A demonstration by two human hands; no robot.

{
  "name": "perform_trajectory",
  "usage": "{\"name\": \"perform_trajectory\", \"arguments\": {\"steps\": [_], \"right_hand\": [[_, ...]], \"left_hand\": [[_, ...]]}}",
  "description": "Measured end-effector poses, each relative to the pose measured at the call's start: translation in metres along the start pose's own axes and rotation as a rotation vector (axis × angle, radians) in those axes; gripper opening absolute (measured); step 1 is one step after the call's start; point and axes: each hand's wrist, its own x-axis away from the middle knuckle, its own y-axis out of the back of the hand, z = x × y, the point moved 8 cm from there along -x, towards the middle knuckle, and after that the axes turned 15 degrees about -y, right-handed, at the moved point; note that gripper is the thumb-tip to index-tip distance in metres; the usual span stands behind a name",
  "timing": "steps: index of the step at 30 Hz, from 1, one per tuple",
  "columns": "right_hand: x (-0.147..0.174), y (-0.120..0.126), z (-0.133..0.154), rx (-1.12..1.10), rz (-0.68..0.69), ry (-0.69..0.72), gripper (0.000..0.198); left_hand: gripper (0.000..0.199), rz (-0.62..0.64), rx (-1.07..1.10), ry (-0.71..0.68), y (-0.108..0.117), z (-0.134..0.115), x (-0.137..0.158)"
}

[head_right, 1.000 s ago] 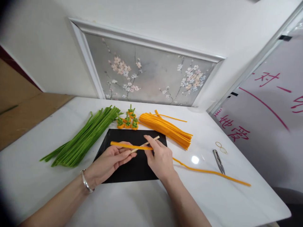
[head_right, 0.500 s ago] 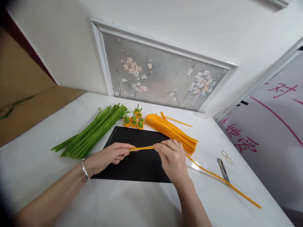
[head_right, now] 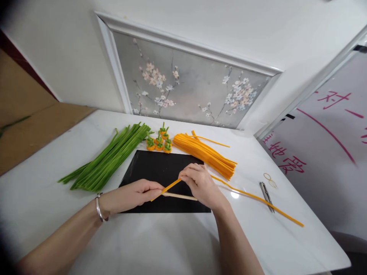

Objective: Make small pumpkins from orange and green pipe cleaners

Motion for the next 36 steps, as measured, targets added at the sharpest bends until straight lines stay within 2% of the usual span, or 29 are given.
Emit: {"name": "perform_trajectory", "arguments": {"steps": [5,11,14,18,22,27,30,36], "right_hand": [[-0.005,-0.004,-0.012,-0.104,0.075,-0.018,0.021],[0.0,-0.016,-0.003,-0.201,0.051,0.102,0.025],[0.004,-0.024,0.006,-0.216,-0.021,0.126,0.023],[0.007,-0.031,0.008,-0.157,-0.071,0.078,0.024],[0.01,-0.034,0.008,-0.098,-0.052,0.063,0.025],[0.011,-0.034,0.007,-0.157,-0.087,0.063,0.023],[0.01,-0.034,0.008,-0.206,-0.089,0.053,0.023],[0.012,-0.037,0.017,-0.219,-0.011,0.046,0.026]], "left_hand": [[0.043,0.008,-0.009,0.04,-0.002,0.002,0.002],[0.038,-0.019,0.485,0.017,-0.016,0.002,0.001],[0.038,-0.05,0.524,0.022,-0.017,0.003,0.001],[0.035,-0.055,0.41,-0.015,-0.014,-0.005,0.002],[0.027,-0.086,0.146,-0.041,-0.007,-0.012,0.002],[0.016,-0.257,-0.162,-0.172,0.007,-0.023,0.0],[0.009,-0.309,-0.157,-0.239,0.008,-0.029,0.001],[0.013,-0.307,-0.185,-0.335,0.004,-0.035,0.002]]}}
